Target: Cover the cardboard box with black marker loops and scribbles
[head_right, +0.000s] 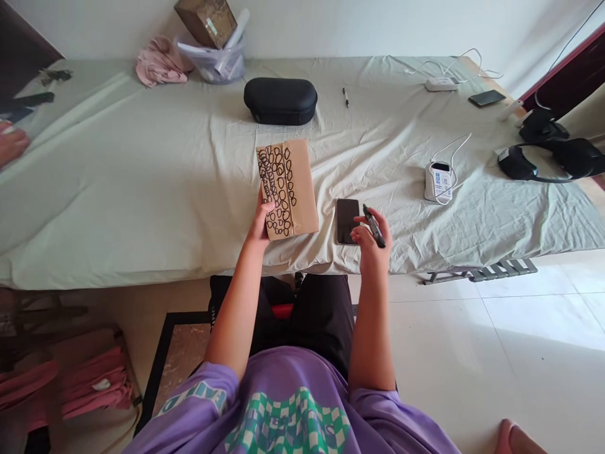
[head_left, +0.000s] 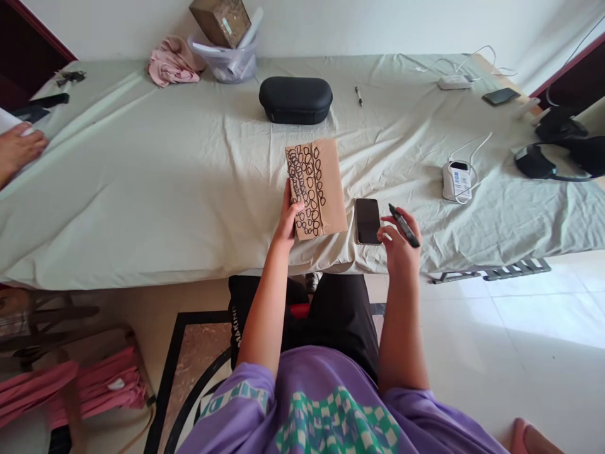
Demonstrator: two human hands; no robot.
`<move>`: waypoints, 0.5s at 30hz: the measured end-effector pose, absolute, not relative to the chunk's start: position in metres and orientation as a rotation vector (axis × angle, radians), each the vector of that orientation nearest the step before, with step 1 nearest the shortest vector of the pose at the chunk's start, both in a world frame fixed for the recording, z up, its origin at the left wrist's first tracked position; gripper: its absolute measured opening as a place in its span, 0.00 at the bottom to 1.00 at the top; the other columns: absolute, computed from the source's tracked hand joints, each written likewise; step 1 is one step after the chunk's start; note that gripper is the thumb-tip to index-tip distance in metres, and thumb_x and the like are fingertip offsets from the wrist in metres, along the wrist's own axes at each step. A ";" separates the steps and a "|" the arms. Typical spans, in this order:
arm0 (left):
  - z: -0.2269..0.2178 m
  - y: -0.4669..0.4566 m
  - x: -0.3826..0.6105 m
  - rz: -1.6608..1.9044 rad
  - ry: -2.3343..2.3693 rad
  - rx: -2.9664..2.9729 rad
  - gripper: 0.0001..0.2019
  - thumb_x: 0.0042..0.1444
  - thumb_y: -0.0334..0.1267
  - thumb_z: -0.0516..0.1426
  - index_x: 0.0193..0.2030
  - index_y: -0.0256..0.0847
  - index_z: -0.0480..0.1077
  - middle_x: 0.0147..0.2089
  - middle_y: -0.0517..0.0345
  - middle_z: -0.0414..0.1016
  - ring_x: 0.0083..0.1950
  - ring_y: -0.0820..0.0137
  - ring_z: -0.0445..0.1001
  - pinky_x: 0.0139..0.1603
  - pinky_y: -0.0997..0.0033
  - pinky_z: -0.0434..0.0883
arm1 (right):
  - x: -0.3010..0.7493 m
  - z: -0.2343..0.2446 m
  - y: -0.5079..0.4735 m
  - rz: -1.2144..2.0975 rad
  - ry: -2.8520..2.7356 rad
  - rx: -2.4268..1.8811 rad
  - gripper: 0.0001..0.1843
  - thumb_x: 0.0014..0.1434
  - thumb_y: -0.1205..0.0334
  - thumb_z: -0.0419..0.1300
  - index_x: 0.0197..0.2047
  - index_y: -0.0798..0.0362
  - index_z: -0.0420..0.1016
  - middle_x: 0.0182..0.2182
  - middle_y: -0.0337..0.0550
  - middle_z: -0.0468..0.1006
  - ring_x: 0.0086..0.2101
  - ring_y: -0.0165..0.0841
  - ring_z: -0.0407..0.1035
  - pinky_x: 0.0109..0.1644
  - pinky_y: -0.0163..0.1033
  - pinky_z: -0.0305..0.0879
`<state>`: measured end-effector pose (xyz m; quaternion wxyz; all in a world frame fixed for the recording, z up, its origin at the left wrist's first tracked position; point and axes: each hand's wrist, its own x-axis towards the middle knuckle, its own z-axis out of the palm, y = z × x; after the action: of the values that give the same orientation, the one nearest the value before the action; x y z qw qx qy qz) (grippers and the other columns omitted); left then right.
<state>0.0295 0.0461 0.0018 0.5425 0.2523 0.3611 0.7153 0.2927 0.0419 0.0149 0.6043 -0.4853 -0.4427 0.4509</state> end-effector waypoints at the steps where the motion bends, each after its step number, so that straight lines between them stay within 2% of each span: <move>1: 0.001 0.046 0.029 1.714 0.839 0.568 0.36 0.52 0.40 0.67 0.70 0.51 0.70 0.74 0.56 0.73 0.79 0.51 0.66 0.77 0.53 0.69 | 0.305 0.016 0.040 1.133 -1.029 -1.126 0.23 0.53 0.57 0.67 0.54 0.41 0.74 0.46 0.42 0.82 0.31 0.33 0.76 0.31 0.39 0.72; 3: -0.001 0.046 0.026 1.737 0.816 0.503 0.33 0.51 0.39 0.67 0.66 0.50 0.73 0.69 0.55 0.79 0.78 0.51 0.68 0.75 0.54 0.70 | 0.323 0.018 0.040 1.294 -1.006 -1.095 0.25 0.57 0.50 0.61 0.59 0.40 0.74 0.57 0.48 0.81 0.39 0.38 0.81 0.34 0.44 0.78; 5: -0.002 0.045 0.023 1.738 0.820 0.437 0.31 0.51 0.40 0.67 0.64 0.48 0.74 0.64 0.53 0.82 0.77 0.51 0.70 0.74 0.53 0.72 | 0.329 0.018 0.045 1.383 -0.971 -1.081 0.26 0.59 0.46 0.58 0.59 0.41 0.74 0.57 0.49 0.82 0.41 0.40 0.83 0.35 0.45 0.80; 8: -0.003 0.045 0.023 1.722 0.845 0.395 0.30 0.52 0.42 0.66 0.64 0.46 0.74 0.62 0.50 0.83 0.75 0.50 0.71 0.72 0.52 0.74 | 0.317 0.008 0.062 1.358 -1.055 -1.126 0.28 0.58 0.50 0.64 0.61 0.40 0.68 0.52 0.44 0.85 0.34 0.35 0.81 0.33 0.41 0.78; 10: -0.001 0.044 0.024 1.720 0.850 0.428 0.30 0.52 0.41 0.66 0.64 0.47 0.74 0.62 0.50 0.83 0.75 0.50 0.72 0.72 0.53 0.74 | 0.299 -0.002 0.077 1.215 -1.268 -1.202 0.29 0.59 0.54 0.64 0.63 0.41 0.64 0.53 0.45 0.85 0.32 0.33 0.79 0.36 0.41 0.77; 11: -0.001 0.044 0.025 1.719 0.851 0.447 0.31 0.51 0.41 0.66 0.65 0.47 0.74 0.63 0.51 0.83 0.74 0.50 0.73 0.72 0.54 0.74 | 0.290 -0.006 0.085 1.087 -1.418 -1.273 0.26 0.61 0.57 0.61 0.62 0.44 0.66 0.52 0.47 0.85 0.33 0.34 0.79 0.40 0.44 0.77; 13: 0.000 0.045 0.025 1.721 0.852 0.456 0.32 0.51 0.41 0.67 0.65 0.48 0.74 0.62 0.52 0.83 0.74 0.51 0.73 0.72 0.55 0.73 | 0.272 -0.013 0.098 0.796 -1.727 -1.406 0.21 0.64 0.63 0.56 0.60 0.51 0.73 0.53 0.52 0.84 0.44 0.40 0.79 0.53 0.49 0.75; 15: -0.003 0.045 0.021 1.733 0.856 0.420 0.31 0.53 0.43 0.66 0.66 0.47 0.73 0.61 0.51 0.84 0.74 0.53 0.73 0.72 0.56 0.73 | 0.258 -0.016 0.105 0.586 -1.938 -1.535 0.22 0.65 0.67 0.53 0.59 0.55 0.79 0.55 0.57 0.81 0.53 0.45 0.77 0.60 0.50 0.71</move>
<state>0.0215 0.0453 -0.0026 0.5496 0.1773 0.3618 0.7319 0.2577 0.1050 -0.0159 0.2957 -0.5771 -0.7287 0.2204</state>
